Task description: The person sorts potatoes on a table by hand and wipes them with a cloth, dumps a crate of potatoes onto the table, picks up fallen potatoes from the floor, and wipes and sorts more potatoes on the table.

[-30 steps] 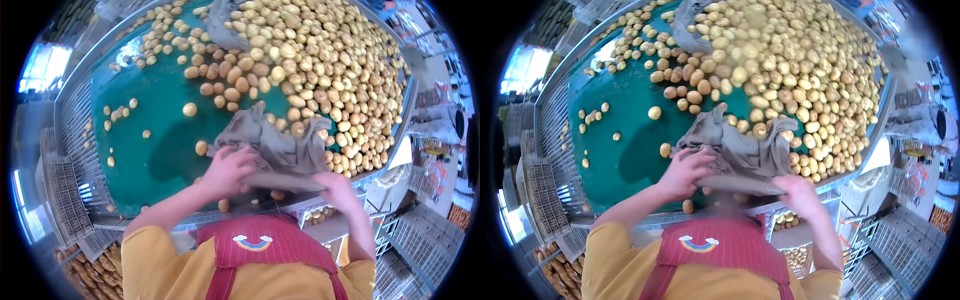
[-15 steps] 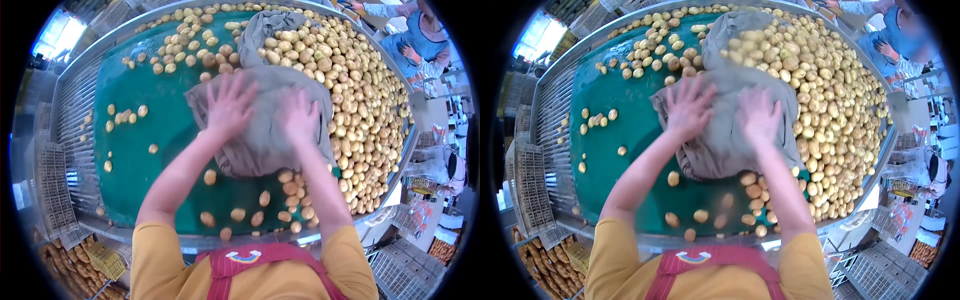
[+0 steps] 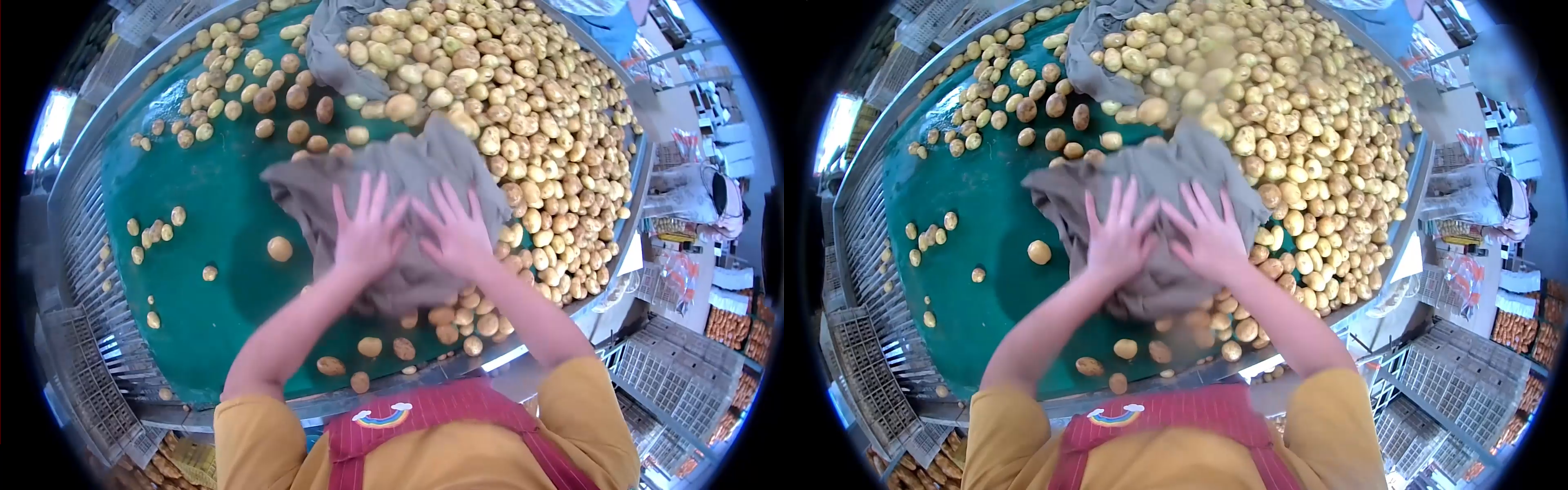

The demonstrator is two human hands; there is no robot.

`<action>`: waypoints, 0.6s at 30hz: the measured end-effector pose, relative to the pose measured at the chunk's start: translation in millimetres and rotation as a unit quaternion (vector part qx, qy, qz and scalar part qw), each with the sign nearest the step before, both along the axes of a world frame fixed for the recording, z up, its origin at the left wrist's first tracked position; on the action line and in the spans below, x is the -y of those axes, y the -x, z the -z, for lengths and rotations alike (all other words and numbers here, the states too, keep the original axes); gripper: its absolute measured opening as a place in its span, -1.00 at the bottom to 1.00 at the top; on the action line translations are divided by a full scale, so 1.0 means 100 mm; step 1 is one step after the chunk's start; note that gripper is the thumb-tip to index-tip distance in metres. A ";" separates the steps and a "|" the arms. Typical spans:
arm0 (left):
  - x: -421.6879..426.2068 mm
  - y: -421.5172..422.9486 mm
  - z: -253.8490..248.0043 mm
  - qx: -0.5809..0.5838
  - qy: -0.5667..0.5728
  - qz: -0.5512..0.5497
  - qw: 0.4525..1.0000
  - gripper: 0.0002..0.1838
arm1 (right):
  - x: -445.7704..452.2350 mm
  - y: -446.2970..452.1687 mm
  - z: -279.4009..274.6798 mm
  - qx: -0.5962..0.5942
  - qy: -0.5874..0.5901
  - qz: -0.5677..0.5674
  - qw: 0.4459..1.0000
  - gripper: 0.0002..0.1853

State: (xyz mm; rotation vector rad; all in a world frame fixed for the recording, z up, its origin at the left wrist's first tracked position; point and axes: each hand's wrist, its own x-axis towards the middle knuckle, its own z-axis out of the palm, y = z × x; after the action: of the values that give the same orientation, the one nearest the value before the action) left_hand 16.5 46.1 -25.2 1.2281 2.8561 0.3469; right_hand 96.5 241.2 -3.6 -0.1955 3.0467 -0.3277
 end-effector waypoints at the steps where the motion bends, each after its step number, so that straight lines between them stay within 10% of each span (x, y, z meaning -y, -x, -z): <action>1: 0.02 -0.24 -0.03 0.056 -0.004 0.028 0.998 -0.34 | -0.02 -0.32 -0.05 0.044 0.009 0.008 0.999 -0.28; 8: -0.31 -0.06 0.15 0.068 -0.083 0.099 0.989 -0.30 | -0.39 -0.28 0.10 0.122 -0.054 -0.018 0.991 -0.35; 12: -0.42 0.51 0.06 0.083 -0.235 -0.111 0.962 -0.28 | -0.21 0.11 0.34 -0.017 -0.109 0.057 0.992 -0.40; 18: -0.41 0.66 -0.25 0.009 0.002 -0.071 0.997 -0.62 | -0.03 -0.09 0.21 -0.055 0.044 0.168 0.983 -0.26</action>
State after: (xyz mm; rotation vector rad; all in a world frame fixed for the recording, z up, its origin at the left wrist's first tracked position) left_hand -49.4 86.6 -0.3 1.0173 2.9355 0.3517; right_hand 105.1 243.8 -24.4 0.3103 3.1706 -0.4869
